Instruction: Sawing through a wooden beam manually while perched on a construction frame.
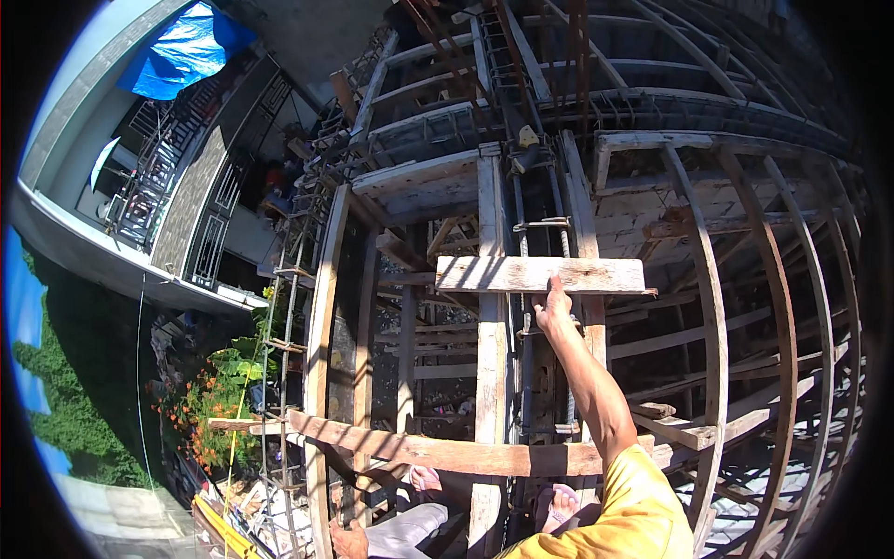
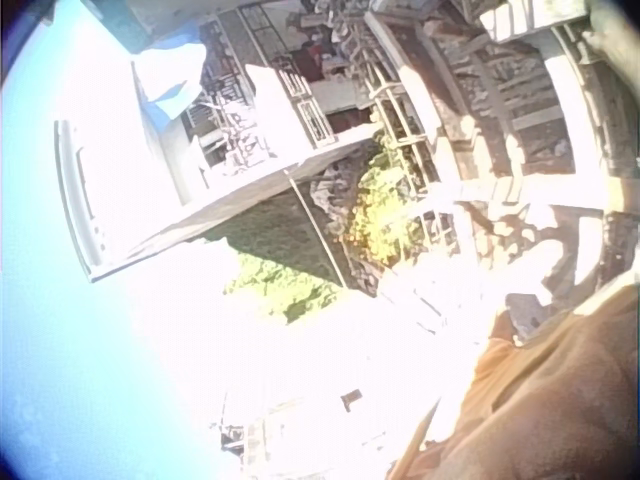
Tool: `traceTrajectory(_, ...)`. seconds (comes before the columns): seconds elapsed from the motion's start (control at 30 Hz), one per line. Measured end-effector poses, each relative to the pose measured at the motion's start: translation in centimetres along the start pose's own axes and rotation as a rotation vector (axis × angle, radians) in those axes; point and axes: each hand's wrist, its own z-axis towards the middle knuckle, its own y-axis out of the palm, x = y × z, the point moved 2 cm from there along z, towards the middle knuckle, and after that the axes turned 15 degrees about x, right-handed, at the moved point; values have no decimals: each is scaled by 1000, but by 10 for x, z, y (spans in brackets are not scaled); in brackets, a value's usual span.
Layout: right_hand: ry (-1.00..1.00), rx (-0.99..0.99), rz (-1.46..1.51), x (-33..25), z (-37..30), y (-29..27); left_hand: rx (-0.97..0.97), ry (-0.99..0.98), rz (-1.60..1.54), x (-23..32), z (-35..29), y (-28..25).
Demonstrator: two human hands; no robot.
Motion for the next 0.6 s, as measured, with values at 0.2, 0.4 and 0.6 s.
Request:
traceTrajectory(0.2,38,-218,101,-26,33,-8,-48,97,3,32,-3,3)
traceTrajectory(0.4,11,-417,-94,-64,-105,5,-21,73,21,2,16,-1)
traceTrajectory(0.6,-391,-536,-291,-189,-169,21,-32,-10,56,2,9,-13)
